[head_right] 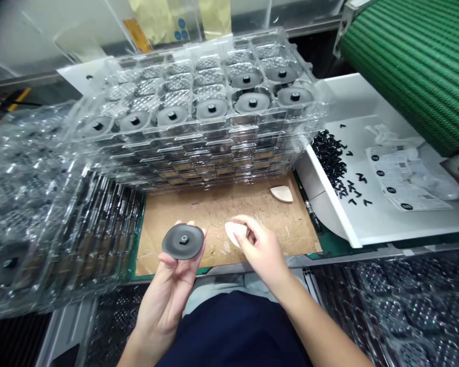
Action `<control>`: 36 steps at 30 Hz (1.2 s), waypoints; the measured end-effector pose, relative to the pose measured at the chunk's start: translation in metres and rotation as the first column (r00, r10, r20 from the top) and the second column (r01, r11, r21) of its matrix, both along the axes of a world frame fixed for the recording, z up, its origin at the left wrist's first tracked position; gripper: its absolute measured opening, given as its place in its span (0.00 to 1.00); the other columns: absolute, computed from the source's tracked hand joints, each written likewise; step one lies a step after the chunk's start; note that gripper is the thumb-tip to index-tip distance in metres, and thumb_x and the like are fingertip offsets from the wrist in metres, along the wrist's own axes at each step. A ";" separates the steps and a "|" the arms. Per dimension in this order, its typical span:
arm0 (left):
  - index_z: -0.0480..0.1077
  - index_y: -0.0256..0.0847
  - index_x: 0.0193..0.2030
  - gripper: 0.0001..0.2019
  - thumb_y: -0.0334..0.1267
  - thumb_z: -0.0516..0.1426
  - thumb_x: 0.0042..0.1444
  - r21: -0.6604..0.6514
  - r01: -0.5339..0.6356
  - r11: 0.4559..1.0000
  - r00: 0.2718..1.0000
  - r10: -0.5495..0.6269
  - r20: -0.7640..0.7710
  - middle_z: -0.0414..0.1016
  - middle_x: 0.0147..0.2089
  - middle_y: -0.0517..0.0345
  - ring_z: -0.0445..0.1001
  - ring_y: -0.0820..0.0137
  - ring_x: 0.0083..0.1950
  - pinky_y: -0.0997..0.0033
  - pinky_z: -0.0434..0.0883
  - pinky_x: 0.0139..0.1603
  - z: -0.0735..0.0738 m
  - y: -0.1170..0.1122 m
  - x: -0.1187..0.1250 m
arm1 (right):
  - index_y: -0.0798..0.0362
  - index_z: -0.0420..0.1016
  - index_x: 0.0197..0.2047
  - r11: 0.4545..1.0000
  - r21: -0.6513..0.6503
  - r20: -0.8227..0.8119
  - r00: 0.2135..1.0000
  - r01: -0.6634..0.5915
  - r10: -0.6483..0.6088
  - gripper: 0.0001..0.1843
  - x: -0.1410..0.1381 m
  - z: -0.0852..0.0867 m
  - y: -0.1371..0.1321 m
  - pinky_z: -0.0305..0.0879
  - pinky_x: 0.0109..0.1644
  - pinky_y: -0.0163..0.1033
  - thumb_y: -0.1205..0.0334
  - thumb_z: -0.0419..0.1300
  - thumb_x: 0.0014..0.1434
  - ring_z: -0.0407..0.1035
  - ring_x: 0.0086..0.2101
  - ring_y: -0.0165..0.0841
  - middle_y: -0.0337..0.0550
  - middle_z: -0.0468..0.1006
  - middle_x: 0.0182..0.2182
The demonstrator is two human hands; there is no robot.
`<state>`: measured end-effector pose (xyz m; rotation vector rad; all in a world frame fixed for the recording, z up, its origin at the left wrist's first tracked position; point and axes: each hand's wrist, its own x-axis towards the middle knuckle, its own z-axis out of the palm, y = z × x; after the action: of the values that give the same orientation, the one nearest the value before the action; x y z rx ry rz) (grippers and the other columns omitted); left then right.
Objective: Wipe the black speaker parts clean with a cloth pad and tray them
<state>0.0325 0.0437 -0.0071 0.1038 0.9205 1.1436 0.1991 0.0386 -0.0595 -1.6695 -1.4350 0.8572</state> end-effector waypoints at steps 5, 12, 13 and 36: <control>0.67 0.52 0.57 0.30 0.40 0.66 0.44 0.002 0.008 1.000 1.000 -0.008 0.006 0.72 0.56 0.54 0.72 0.61 0.55 0.67 0.72 0.53 -0.001 -0.005 -0.003 | 0.53 0.78 0.36 0.995 -0.033 -0.028 0.995 -0.098 0.097 0.10 -0.007 -0.031 -0.022 0.68 0.35 0.38 0.63 0.55 0.57 0.73 0.32 0.36 0.44 0.80 0.33; 0.72 0.44 0.50 0.25 0.42 0.67 0.44 0.071 0.124 0.990 0.992 -0.126 0.022 0.76 0.48 0.52 0.73 0.64 0.51 0.72 0.72 0.51 -0.001 -0.019 0.001 | 0.54 0.73 0.47 0.947 0.265 -0.065 0.976 -0.183 0.207 0.11 -0.019 0.081 -0.004 0.66 0.39 0.35 0.64 0.53 0.63 0.70 0.37 0.32 0.43 0.77 0.38; 0.73 0.43 0.50 0.24 0.42 0.67 0.44 0.067 0.160 0.985 0.986 -0.163 0.032 0.77 0.47 0.52 0.73 0.63 0.52 0.71 0.71 0.52 -0.002 -0.020 0.001 | 0.56 0.73 0.46 0.923 0.299 -0.036 0.963 -0.243 0.265 0.12 -0.024 0.094 -0.004 0.66 0.40 0.35 0.67 0.52 0.63 0.70 0.37 0.32 0.45 0.76 0.37; 0.72 0.43 0.51 0.29 0.45 0.68 0.39 0.094 0.312 0.946 0.935 -0.323 0.144 0.75 0.52 0.52 0.74 0.60 0.51 0.68 0.72 0.51 0.011 -0.024 -0.010 | 0.48 0.76 0.42 0.854 0.382 0.071 0.933 -0.353 0.353 0.11 -0.004 0.085 0.007 0.61 0.44 0.41 0.67 0.52 0.64 0.68 0.36 0.32 0.38 0.79 0.37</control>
<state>0.0230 0.0197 0.0037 0.2087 0.6935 0.8684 0.1954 0.0454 0.0257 -1.1230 -1.8105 0.7023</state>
